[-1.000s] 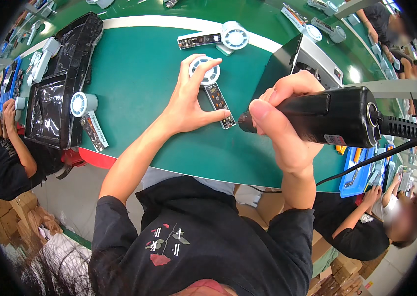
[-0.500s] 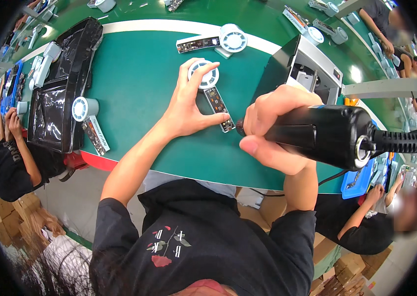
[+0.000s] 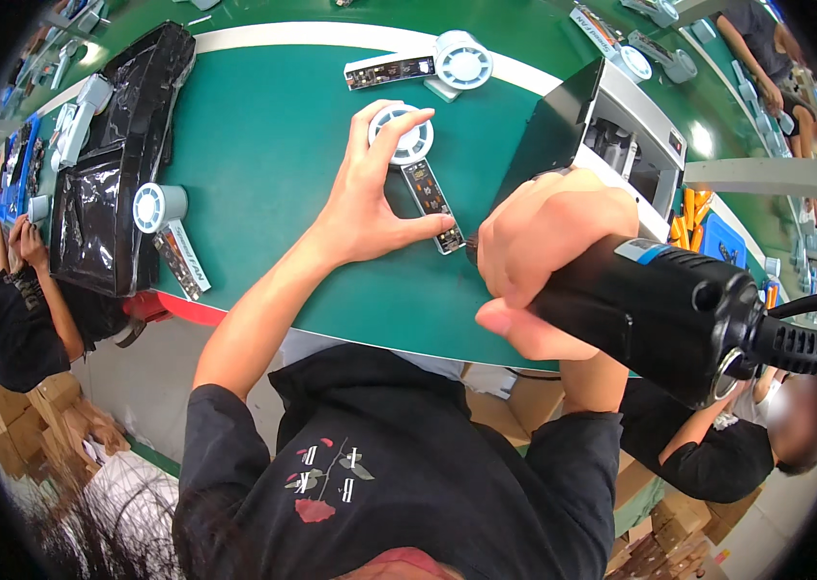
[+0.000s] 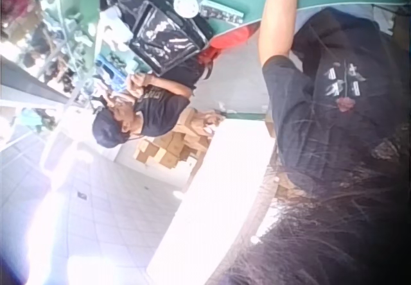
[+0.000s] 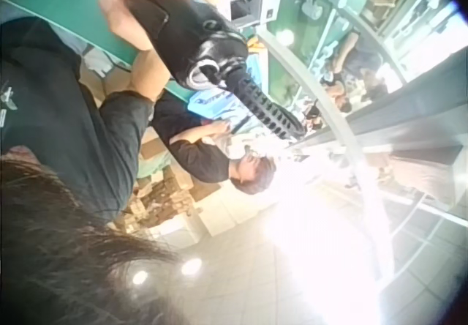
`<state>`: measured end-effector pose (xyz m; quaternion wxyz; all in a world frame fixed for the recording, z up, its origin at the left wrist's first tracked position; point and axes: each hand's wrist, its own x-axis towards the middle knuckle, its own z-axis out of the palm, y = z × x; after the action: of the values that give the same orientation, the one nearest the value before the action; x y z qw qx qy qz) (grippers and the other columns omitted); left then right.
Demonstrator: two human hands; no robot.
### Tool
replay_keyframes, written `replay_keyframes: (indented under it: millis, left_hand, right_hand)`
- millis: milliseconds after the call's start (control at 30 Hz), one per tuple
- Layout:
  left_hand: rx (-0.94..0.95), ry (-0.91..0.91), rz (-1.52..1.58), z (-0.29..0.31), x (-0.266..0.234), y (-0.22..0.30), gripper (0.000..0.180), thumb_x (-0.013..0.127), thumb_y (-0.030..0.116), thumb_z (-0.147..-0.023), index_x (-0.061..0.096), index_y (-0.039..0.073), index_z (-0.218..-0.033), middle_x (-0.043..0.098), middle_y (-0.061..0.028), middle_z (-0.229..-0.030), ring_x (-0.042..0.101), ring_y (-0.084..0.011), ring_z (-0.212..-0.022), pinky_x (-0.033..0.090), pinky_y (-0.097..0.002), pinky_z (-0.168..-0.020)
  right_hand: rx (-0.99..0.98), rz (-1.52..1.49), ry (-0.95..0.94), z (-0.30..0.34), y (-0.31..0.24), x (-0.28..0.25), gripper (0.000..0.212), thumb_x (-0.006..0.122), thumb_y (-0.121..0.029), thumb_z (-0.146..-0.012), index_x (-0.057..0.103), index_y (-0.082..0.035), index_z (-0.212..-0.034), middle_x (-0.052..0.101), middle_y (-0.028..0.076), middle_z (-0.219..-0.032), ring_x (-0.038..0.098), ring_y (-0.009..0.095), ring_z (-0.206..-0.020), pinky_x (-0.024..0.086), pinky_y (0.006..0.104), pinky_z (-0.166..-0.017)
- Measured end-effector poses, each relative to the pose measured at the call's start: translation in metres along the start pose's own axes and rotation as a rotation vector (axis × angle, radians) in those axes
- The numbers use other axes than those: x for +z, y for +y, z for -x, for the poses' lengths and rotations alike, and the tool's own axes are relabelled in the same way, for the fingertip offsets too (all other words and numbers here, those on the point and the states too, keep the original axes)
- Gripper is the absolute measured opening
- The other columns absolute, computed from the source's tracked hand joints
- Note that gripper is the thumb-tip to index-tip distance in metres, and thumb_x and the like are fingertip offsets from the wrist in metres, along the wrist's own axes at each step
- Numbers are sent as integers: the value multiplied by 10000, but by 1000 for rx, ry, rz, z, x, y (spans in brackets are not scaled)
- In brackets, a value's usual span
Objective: Assembling small electronic fans by attaching components and using an electric screwdriver at an assembly line.
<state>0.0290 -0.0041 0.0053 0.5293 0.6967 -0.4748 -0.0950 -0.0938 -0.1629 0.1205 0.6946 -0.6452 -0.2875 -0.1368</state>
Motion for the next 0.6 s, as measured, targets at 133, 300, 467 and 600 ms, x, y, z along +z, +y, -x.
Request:
replay_keyframes:
  millis: [133,300,467,600]
  left_hand:
    - [-10,1,20,2,0,-1,954,916,196,-587,466,159,-1428,330,-234,-1398,437,-435,-1271,462,-510,-1034]
    - [15,2,-11,1,-2,0,961,919,182,-583,464,154,-1429,338,-231,-1384,440,-432,-1267,467,-500,-1029]
    - [12,4,41,0,-1,-2,961,919,175,-582,466,144,-1429,339,-231,-1387,447,-433,-1263,467,-497,-1029]
    - [14,7,22,-1,-1,0,975,923,176,-578,463,147,-1437,336,-225,-1397,461,-425,-1259,469,-494,-1028]
  right_hand:
    - [6,-9,-31,0,-1,-5,288,742,95,-719,521,-62,-816,539,5,-549,507,131,-396,473,250,-442]
    - [25,-80,-73,-2,-2,-7,309,772,104,-705,541,-68,-817,554,1,-542,529,130,-411,473,244,-450]
    - [36,-128,-115,-1,2,-7,308,772,109,-707,540,-71,-799,574,8,-549,538,130,-417,469,241,-447]
    - [18,-132,-78,-1,4,-5,301,775,99,-714,533,-65,-785,552,5,-532,519,136,-402,442,252,-425]
